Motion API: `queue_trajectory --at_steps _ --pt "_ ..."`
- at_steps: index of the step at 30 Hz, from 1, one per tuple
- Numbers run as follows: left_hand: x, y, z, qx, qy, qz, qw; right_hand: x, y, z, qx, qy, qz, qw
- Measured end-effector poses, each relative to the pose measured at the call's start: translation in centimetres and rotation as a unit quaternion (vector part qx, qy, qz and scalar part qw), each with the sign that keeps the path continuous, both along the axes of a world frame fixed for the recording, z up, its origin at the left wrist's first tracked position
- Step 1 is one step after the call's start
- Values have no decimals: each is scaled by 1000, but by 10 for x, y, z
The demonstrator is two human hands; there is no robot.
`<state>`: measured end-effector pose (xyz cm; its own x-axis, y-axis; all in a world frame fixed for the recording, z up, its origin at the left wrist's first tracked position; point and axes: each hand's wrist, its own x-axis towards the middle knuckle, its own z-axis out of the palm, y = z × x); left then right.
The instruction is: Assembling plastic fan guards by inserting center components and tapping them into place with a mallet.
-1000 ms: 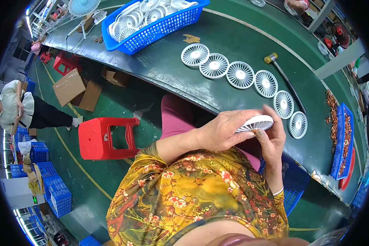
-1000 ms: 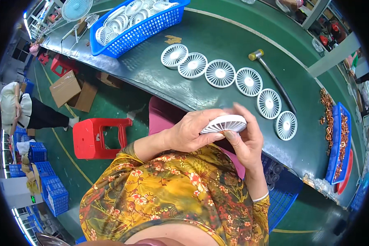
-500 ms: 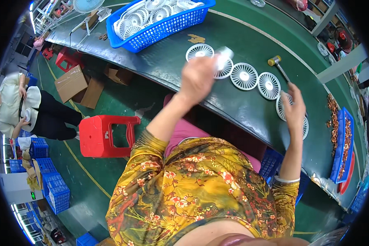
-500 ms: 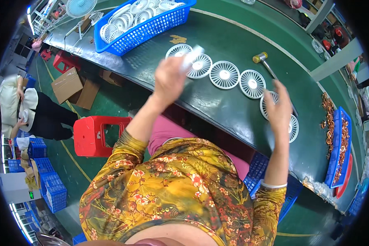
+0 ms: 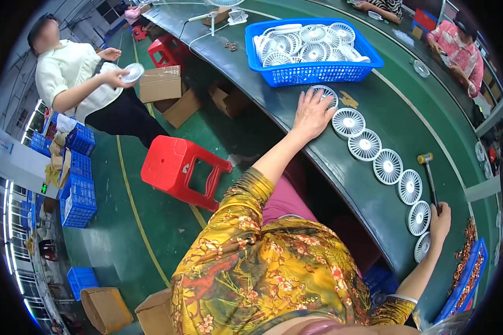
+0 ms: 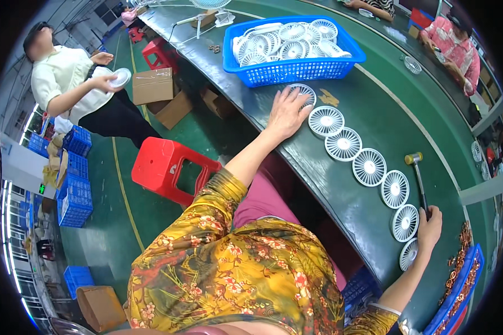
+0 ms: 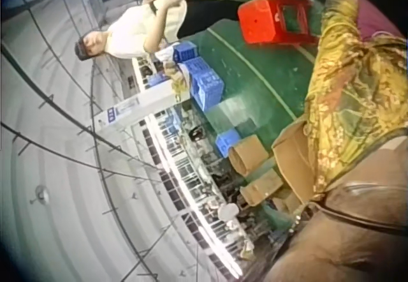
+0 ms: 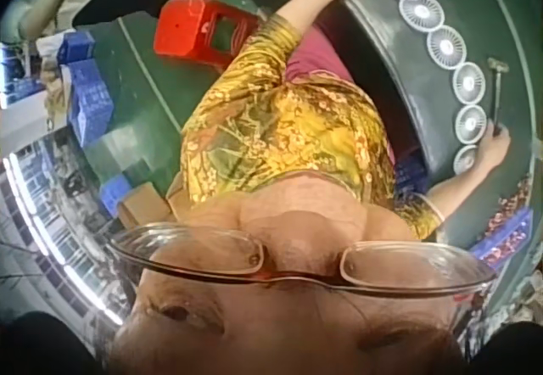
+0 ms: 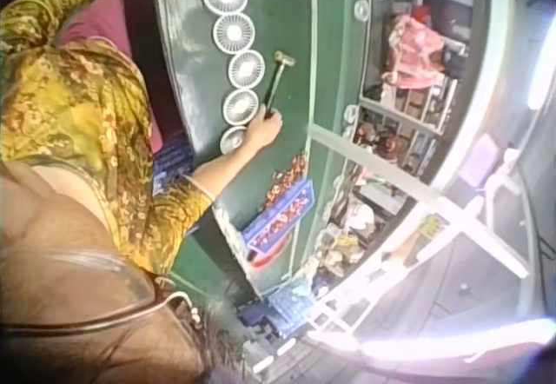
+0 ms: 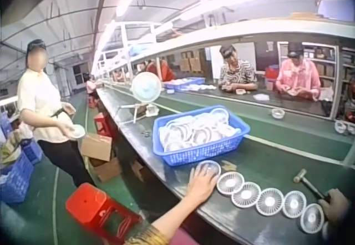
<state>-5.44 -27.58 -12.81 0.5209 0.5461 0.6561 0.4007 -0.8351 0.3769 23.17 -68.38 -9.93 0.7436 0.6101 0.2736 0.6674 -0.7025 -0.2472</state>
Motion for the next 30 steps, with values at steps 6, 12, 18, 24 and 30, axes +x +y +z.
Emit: queue_trajectory --at_steps 6,12,18,24,30 --pt "-26 -16 18 53 -231 -45 971 -14 6 9 46 14 -33 998" --pt "-40 -36 32 42 -242 -47 968 -19 -3 9 32 -9 -66 997" --pt "-15 -82 51 14 -200 -128 971 -46 -31 47 121 -17 -130 984" --pt "47 -164 65 -28 -88 -366 926 -112 -81 77 338 159 -80 924" --pt "138 -277 52 31 82 -554 828 -176 -136 48 324 275 -212 880"
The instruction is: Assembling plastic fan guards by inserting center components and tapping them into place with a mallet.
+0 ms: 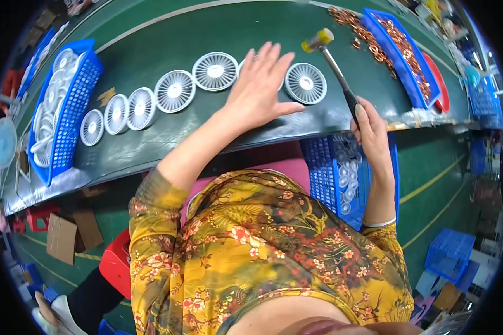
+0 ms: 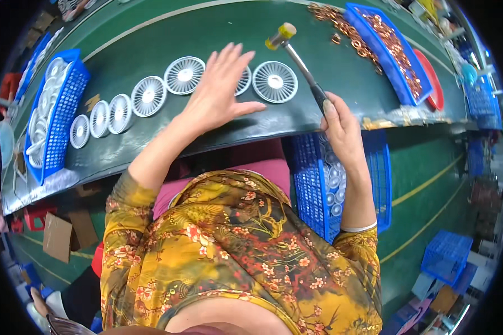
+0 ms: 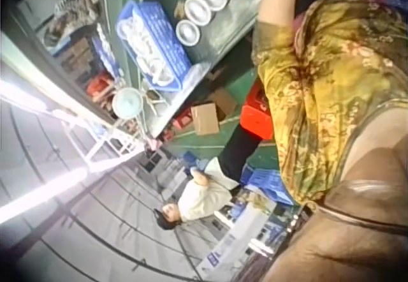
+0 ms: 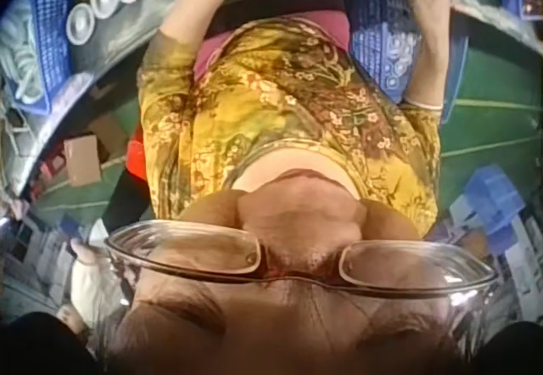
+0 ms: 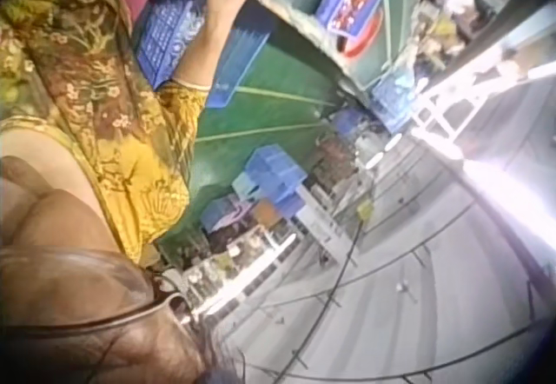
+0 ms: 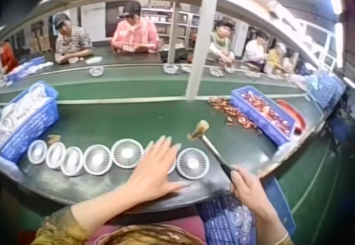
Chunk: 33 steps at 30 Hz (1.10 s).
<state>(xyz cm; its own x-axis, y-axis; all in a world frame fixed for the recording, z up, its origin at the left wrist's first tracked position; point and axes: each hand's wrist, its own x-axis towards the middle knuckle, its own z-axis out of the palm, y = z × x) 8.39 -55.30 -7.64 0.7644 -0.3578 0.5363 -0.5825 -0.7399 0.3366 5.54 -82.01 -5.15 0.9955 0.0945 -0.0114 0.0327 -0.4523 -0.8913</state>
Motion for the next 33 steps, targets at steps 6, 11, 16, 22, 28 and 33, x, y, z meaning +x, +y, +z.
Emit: queue_trajectory --at_steps 6,11,16,22,28,33 --pt "44 -46 -12 19 134 -25 990 -46 -26 50 64 -75 -67 993" --pt "47 -48 -10 22 143 -28 989 -55 -36 26 -6 -112 -74 991" --pt "52 -46 -16 -3 143 -15 990 -41 -33 0 -203 -45 -30 978" --pt "52 -38 -15 5 124 -25 992 -12 -13 -18 -224 -122 69 965" --pt "33 37 7 100 91 10 991 -39 -17 10 -240 -181 88 950" --pt "23 43 -8 52 135 28 989 -38 -10 -4 -262 -105 48 958"
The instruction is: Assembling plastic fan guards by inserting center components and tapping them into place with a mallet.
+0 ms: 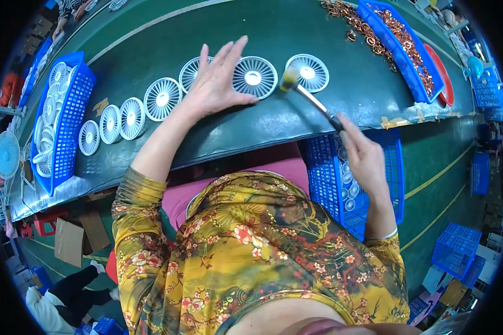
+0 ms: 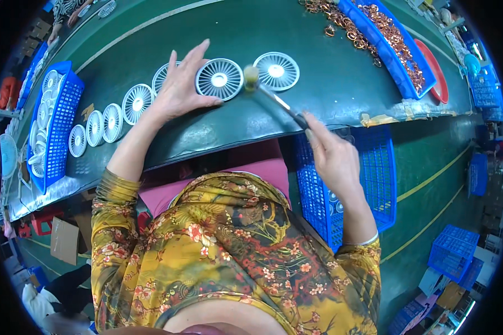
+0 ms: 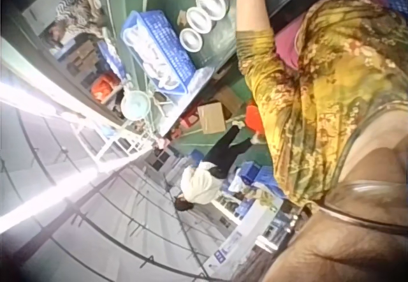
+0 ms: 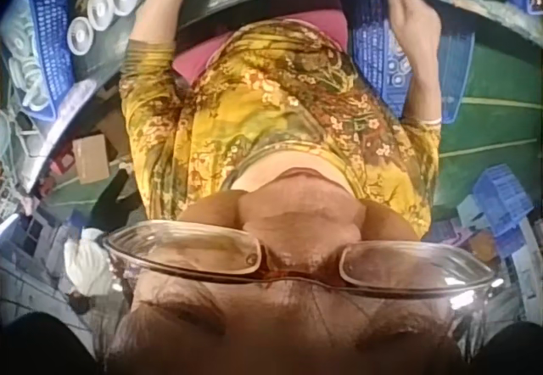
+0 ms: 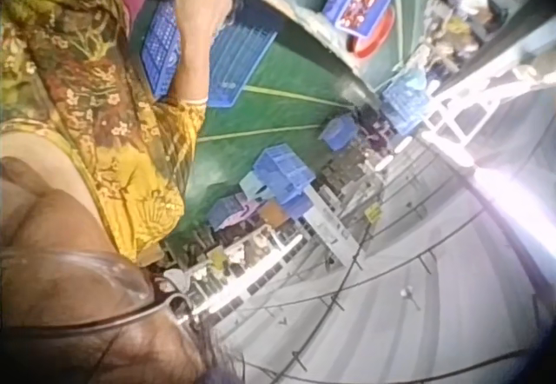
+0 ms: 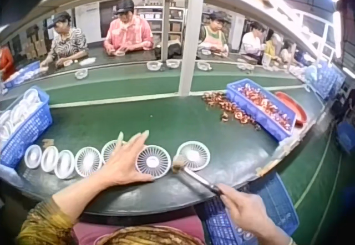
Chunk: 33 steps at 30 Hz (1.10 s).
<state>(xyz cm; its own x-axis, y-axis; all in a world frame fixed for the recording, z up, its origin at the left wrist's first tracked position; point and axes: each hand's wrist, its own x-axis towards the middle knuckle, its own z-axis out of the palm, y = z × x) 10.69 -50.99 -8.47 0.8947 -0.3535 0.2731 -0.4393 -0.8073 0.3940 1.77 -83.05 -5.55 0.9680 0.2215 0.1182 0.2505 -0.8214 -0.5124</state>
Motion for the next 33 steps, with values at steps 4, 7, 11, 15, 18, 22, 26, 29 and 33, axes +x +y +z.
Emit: queue_trajectory --at_steps 4,7,11,15,18,22,26,29,33 --pt "-2 -15 1 13 -14 17 1000 7 26 36 172 15 -4 985" --pt "6 -29 5 10 -30 14 999 28 28 -8 -54 -30 50 997" --pt "6 -7 29 -4 -40 3 999 31 41 11 -66 -51 70 994" --pt "11 62 13 92 -30 44 994 12 35 10 2 6 116 993" --pt "-10 109 2 96 38 75 992 9 50 3 13 106 133 985" --pt "-19 86 0 23 54 87 994 20 54 -1 -60 38 88 994" --pt "-6 45 3 -83 57 25 995 29 49 0 -80 38 17 996" --pt "-7 34 12 -31 18 48 998 34 44 -1 -17 92 -5 996" --pt "-14 38 1 -35 49 78 995 33 56 14 129 37 30 991"
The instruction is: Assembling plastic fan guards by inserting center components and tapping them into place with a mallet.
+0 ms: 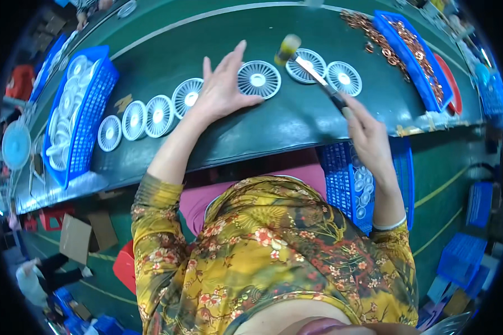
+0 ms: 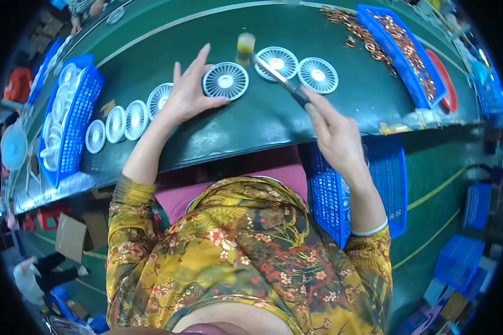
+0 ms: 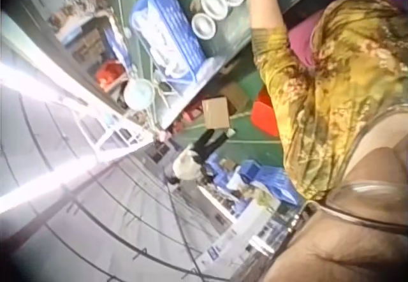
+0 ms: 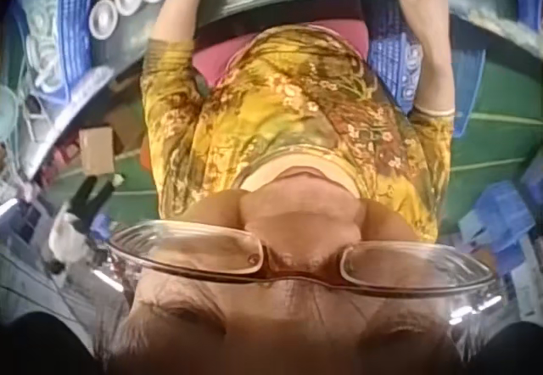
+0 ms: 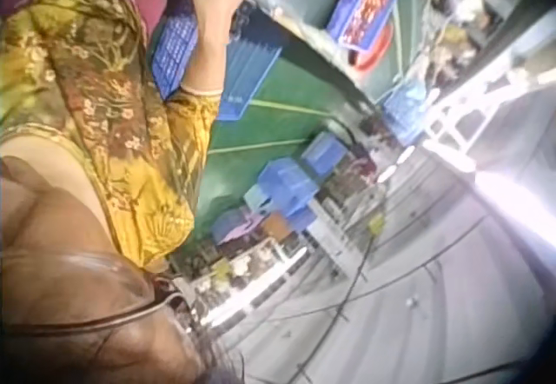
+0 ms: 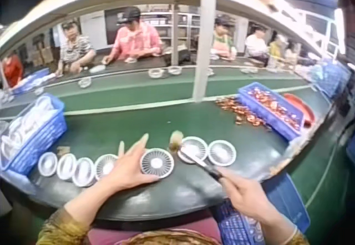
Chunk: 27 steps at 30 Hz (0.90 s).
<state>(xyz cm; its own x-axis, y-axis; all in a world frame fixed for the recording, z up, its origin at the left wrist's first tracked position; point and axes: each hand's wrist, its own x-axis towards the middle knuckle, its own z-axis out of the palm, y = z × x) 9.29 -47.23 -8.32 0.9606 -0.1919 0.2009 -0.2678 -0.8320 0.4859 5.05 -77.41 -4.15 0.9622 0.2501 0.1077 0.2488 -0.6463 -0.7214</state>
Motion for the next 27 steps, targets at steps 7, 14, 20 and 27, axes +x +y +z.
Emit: queue_trajectory --at_steps 7,14,20,27 --pt "-7 8 9 19 -6 -6 1000 13 43 -14 -201 -41 60 977" --pt "-49 97 18 116 -9 64 991 -10 32 -12 -64 -55 115 990" --pt "-56 83 5 18 -8 76 997 -14 82 10 38 -113 153 981" --pt "-72 135 12 106 -53 80 990 -4 104 -2 -168 -80 169 968"
